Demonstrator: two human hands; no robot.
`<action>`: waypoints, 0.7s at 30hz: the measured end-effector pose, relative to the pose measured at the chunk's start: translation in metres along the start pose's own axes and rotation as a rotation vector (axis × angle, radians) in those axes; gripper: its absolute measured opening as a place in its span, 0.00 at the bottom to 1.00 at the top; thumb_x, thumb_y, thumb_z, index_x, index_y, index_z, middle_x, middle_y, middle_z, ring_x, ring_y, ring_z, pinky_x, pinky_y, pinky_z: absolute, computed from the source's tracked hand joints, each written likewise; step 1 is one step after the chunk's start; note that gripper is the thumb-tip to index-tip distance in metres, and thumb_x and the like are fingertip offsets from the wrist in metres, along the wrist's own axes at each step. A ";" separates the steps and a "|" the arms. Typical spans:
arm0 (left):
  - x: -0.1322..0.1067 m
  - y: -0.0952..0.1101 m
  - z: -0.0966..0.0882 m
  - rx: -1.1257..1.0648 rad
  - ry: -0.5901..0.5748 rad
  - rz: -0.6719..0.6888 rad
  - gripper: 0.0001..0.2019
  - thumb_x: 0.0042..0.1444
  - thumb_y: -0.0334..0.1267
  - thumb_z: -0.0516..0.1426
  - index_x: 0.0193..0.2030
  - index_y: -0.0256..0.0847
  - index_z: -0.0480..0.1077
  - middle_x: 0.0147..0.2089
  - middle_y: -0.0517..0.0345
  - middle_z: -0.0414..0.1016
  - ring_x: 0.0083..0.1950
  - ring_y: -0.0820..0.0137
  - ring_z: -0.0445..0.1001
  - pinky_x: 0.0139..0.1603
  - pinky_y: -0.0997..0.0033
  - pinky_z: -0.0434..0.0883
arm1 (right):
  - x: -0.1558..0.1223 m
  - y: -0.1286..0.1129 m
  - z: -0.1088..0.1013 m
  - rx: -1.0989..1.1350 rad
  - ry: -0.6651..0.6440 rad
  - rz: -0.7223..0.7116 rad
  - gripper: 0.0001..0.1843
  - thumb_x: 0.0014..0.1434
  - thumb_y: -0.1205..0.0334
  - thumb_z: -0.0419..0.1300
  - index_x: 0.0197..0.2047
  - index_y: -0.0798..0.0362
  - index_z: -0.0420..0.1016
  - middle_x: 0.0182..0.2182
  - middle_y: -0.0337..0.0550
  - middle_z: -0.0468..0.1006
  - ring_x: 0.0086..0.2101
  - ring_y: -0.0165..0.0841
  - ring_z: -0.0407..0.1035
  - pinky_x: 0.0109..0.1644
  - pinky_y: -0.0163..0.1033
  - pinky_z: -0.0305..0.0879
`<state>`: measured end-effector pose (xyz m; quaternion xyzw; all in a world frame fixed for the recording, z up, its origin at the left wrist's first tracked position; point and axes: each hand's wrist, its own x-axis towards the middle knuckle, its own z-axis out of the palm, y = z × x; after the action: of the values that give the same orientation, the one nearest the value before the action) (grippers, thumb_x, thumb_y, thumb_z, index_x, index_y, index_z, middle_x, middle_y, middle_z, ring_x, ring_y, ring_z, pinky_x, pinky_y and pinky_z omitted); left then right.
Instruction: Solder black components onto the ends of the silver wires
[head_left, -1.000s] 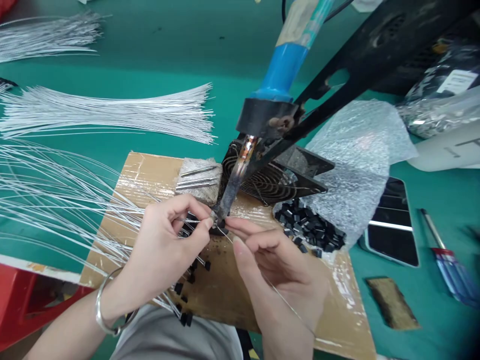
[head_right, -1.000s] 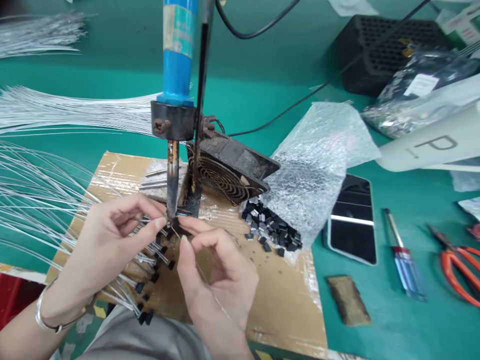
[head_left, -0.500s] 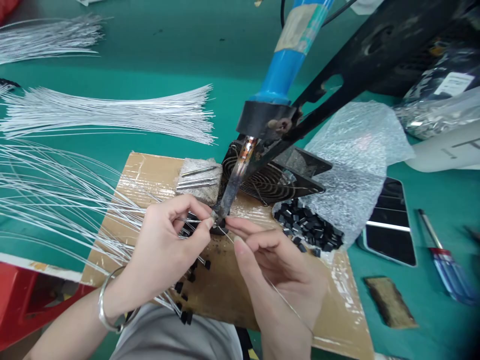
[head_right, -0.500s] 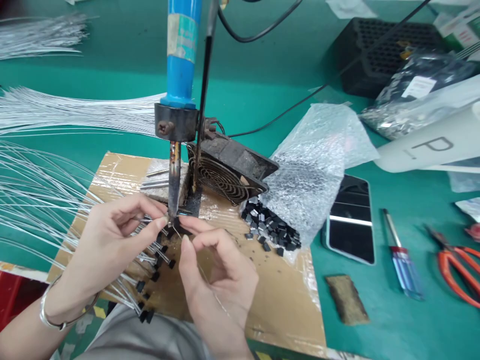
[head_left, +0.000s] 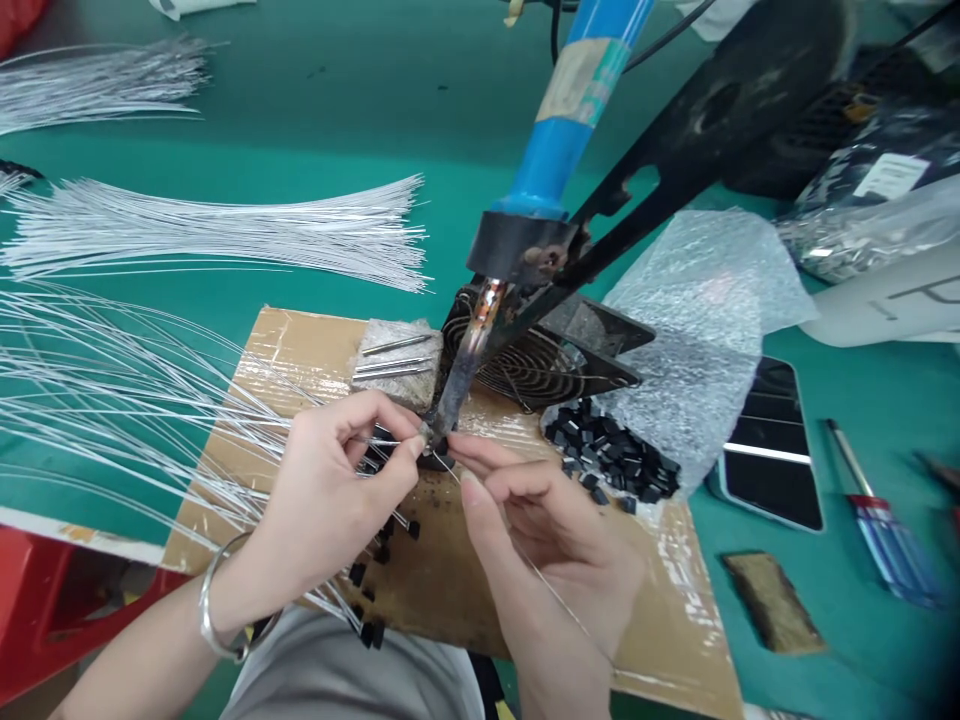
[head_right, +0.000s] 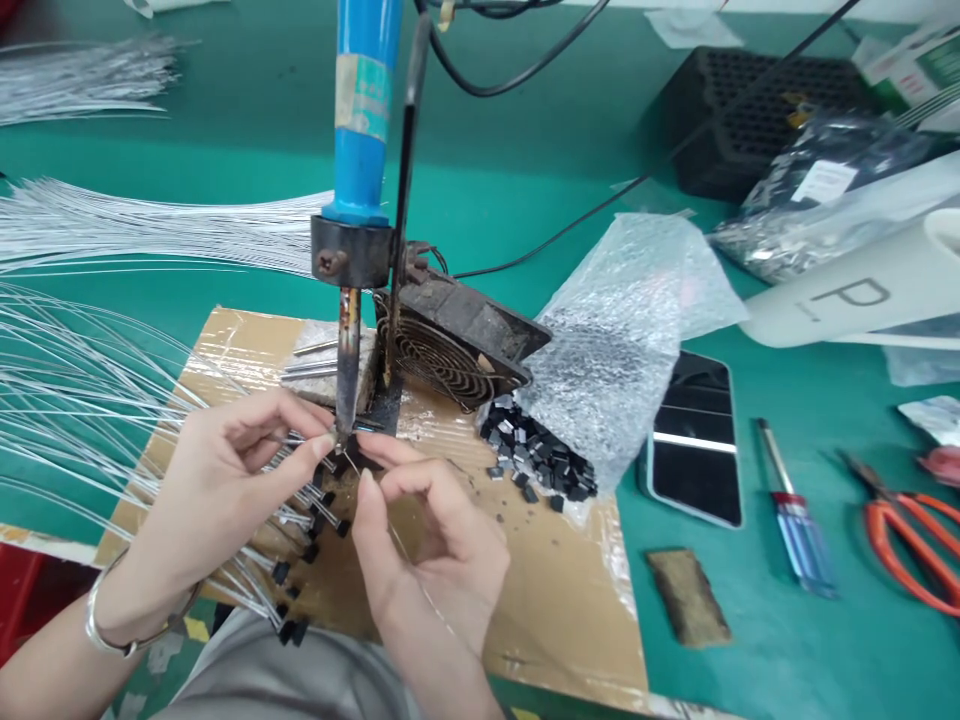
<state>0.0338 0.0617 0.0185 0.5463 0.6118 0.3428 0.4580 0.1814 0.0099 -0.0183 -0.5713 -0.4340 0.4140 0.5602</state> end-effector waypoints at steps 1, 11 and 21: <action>0.000 0.000 0.000 0.001 0.002 0.001 0.04 0.55 0.33 0.60 0.29 0.41 0.75 0.35 0.55 0.84 0.38 0.65 0.79 0.31 0.70 0.67 | 0.000 0.000 0.000 -0.002 -0.001 -0.003 0.09 0.65 0.65 0.69 0.32 0.48 0.76 0.47 0.45 0.89 0.48 0.38 0.84 0.51 0.39 0.81; -0.001 -0.001 0.000 0.001 0.004 0.001 0.04 0.54 0.33 0.60 0.29 0.41 0.75 0.36 0.55 0.84 0.37 0.66 0.78 0.28 0.71 0.64 | -0.001 -0.001 0.001 -0.005 0.001 -0.024 0.09 0.64 0.66 0.68 0.32 0.48 0.76 0.47 0.43 0.89 0.48 0.36 0.84 0.52 0.38 0.80; -0.001 -0.001 0.001 0.028 0.008 0.001 0.04 0.54 0.33 0.60 0.29 0.40 0.75 0.35 0.55 0.84 0.33 0.68 0.76 0.28 0.71 0.64 | -0.001 -0.002 0.007 -0.037 0.050 -0.068 0.10 0.65 0.64 0.67 0.31 0.48 0.75 0.46 0.45 0.89 0.46 0.38 0.85 0.49 0.39 0.80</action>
<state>0.0341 0.0600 0.0174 0.5514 0.6182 0.3368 0.4476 0.1743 0.0109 -0.0170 -0.5768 -0.4468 0.3721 0.5738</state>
